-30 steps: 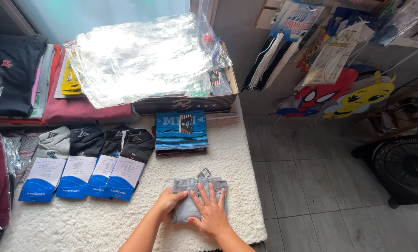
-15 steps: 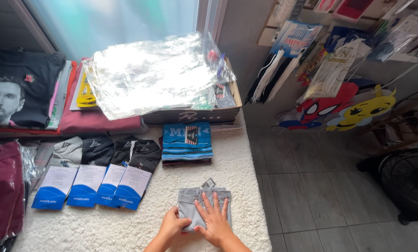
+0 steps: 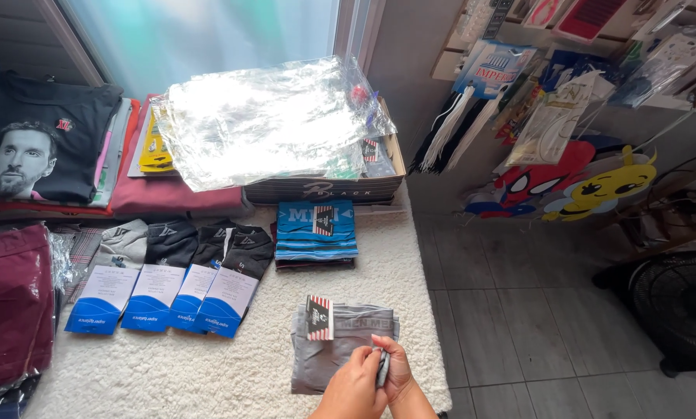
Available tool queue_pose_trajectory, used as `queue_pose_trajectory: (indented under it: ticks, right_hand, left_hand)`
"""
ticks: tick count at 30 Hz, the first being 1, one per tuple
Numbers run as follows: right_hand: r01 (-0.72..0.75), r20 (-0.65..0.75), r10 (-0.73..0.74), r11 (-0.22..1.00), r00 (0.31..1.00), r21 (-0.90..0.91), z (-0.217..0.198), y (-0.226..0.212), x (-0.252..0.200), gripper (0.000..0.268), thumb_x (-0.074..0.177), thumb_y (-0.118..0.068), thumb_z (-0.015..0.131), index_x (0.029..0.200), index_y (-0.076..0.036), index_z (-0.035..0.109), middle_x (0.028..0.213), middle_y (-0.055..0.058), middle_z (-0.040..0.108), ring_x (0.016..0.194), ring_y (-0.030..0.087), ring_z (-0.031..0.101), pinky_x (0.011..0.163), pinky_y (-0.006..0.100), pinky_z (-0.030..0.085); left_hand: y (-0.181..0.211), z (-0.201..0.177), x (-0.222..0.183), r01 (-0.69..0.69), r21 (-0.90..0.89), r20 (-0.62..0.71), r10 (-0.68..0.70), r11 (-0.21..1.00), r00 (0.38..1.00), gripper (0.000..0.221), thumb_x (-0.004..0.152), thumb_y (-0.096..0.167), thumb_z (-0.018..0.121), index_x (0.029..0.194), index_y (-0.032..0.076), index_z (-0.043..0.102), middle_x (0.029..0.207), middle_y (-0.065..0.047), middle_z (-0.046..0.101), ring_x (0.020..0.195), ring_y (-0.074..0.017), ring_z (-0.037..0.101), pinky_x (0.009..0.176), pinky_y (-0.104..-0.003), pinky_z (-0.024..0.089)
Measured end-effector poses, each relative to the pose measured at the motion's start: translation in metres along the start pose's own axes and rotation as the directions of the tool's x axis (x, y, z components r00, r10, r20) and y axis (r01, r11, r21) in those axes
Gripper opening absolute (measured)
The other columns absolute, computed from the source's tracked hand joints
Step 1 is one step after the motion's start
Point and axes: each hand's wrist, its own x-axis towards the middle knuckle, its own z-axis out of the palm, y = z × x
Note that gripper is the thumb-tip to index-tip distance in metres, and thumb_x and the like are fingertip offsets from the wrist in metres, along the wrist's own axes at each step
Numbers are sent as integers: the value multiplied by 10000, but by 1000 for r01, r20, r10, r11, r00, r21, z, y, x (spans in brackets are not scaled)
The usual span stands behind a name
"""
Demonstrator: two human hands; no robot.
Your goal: Folding boxer shorts and placing them into individual plastic packaging bags for retail display.
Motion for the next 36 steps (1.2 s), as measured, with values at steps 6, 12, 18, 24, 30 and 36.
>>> queue_pose_trajectory:
  ticks: [6, 12, 18, 24, 30, 36]
  right_hand:
    - [-38, -89, 30, 996, 996, -85, -41, -3, 7, 481, 886, -337, 685, 1221, 7, 680, 1115, 257, 726, 1006, 421, 697, 939, 563, 556]
    - [196, -221, -340, 847, 914, -494, -43, -19, 4, 171, 901, -47, 763, 1025, 17, 665, 942, 193, 754, 847, 283, 722, 737, 388, 584]
    - [-30, -219, -590, 312, 777, -949, -4, -20, 10, 262, 838, -341, 823, 851, -120, 683, 794, 8, 697, 719, 144, 654, 667, 312, 479]
    - [-76, -102, -532, 72, 840, -995, -26, -22, 55, 685, 949, -438, 613, 1520, -95, 454, 1570, 96, 499, 1446, 257, 488, 1180, 380, 376]
    - [239, -100, -448, 636, 888, -734, -33, -15, 50, 280, 1026, -93, 495, 1240, -11, 656, 1147, 159, 754, 979, 225, 709, 865, 332, 548]
    - [214, -193, -499, 646, 845, -733, -38, -12, 46, 297, 1034, -117, 436, 1273, -37, 591, 1120, 181, 751, 974, 238, 706, 857, 340, 535]
  left_hand:
    - [-116, 57, -25, -163, -9, 201, 161, 987, 966, 757, 756, 168, 761, 1448, 27, 489, 1478, -265, 426, 1256, -468, 503, 1112, -498, 390]
    - [-159, 20, -57, 31, -237, -118, -61, 971, 991, 135, 830, 198, 723, 950, 197, 783, 1005, 8, 734, 902, -138, 736, 768, -265, 631]
    - [-160, -9, -15, 548, -653, 9, -718, 523, 696, 423, 944, 221, 625, 1342, 80, 633, 1134, -115, 765, 823, -177, 713, 668, -323, 628]
    - [-185, 6, 25, 565, -311, -45, -606, 764, 794, 279, 971, 391, 533, 899, 135, 618, 878, -22, 684, 819, -200, 623, 748, -369, 431]
    - [-193, -3, 18, 478, -353, -94, -539, 805, 837, 321, 967, 381, 554, 1226, 207, 628, 1131, -40, 781, 1054, -253, 724, 930, -368, 495]
    - [-167, -26, 17, 551, -319, -46, -594, 771, 803, 410, 955, 340, 586, 1355, 258, 553, 1033, -60, 779, 1009, -266, 721, 918, -364, 495]
